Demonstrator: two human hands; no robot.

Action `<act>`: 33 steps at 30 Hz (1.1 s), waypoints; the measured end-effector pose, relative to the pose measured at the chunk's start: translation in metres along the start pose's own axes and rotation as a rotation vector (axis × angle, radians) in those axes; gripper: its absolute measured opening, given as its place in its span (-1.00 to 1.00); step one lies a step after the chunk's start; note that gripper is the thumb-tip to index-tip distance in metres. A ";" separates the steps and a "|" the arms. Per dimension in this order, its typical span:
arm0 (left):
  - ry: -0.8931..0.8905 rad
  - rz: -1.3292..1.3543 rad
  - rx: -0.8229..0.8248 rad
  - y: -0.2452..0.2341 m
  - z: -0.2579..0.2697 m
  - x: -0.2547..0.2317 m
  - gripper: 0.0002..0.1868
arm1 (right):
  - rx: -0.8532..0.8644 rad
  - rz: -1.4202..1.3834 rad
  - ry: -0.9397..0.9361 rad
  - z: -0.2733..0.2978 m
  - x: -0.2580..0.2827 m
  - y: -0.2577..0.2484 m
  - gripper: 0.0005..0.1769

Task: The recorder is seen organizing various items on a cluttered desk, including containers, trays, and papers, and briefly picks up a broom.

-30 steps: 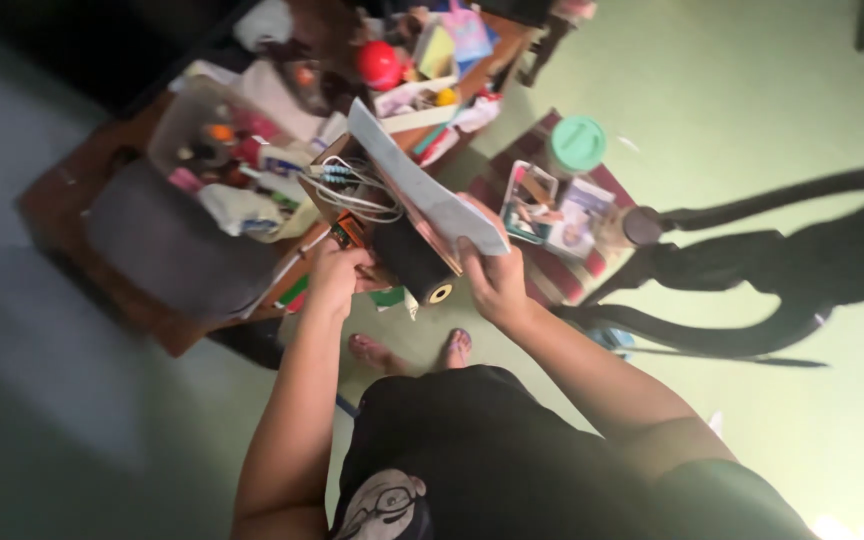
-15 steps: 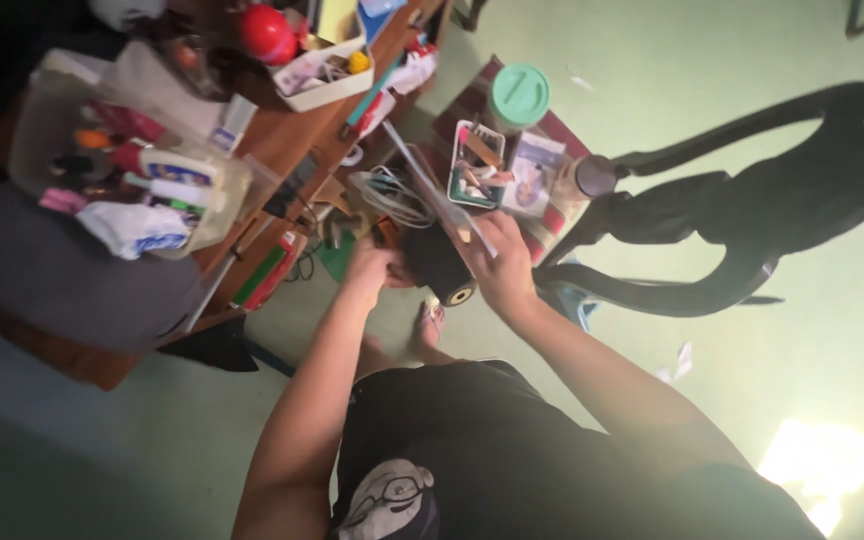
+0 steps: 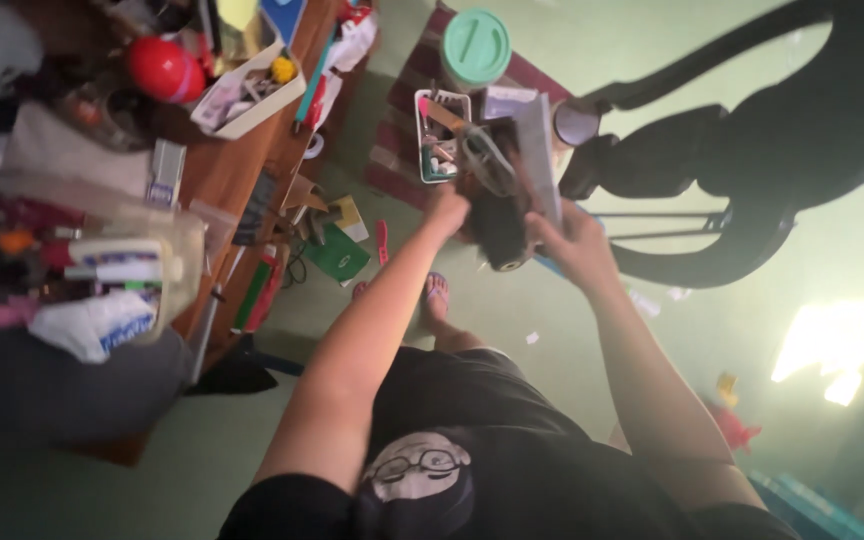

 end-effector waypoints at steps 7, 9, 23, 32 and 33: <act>0.054 -0.384 0.105 0.084 -0.066 0.024 -0.51 | -0.319 -0.024 0.176 -0.051 -0.056 -0.023 -0.63; 0.066 -0.375 0.098 0.106 -0.093 0.048 -0.53 | -0.327 -0.064 0.211 -0.071 -0.087 -0.018 -0.67; -0.103 -0.502 0.060 0.164 -0.222 0.074 -0.61 | -0.714 0.279 -0.118 -0.218 -0.145 -0.008 -0.60; -0.133 -0.493 0.031 0.148 -0.232 0.098 -0.51 | -0.550 0.361 -0.079 -0.241 -0.167 0.026 -0.51; -0.193 -0.495 0.055 0.141 -0.220 0.078 -0.45 | -0.521 0.376 -0.009 -0.246 -0.172 0.026 -0.49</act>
Point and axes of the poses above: each hand's wrist, its own z-axis away from the middle knuckle, its own y-axis out of the palm, x = y × z, the point moved 10 cm from there along -z, towards the middle knuckle, and after that the axes turned 9 degrees about -x, right-handed, at the moved point
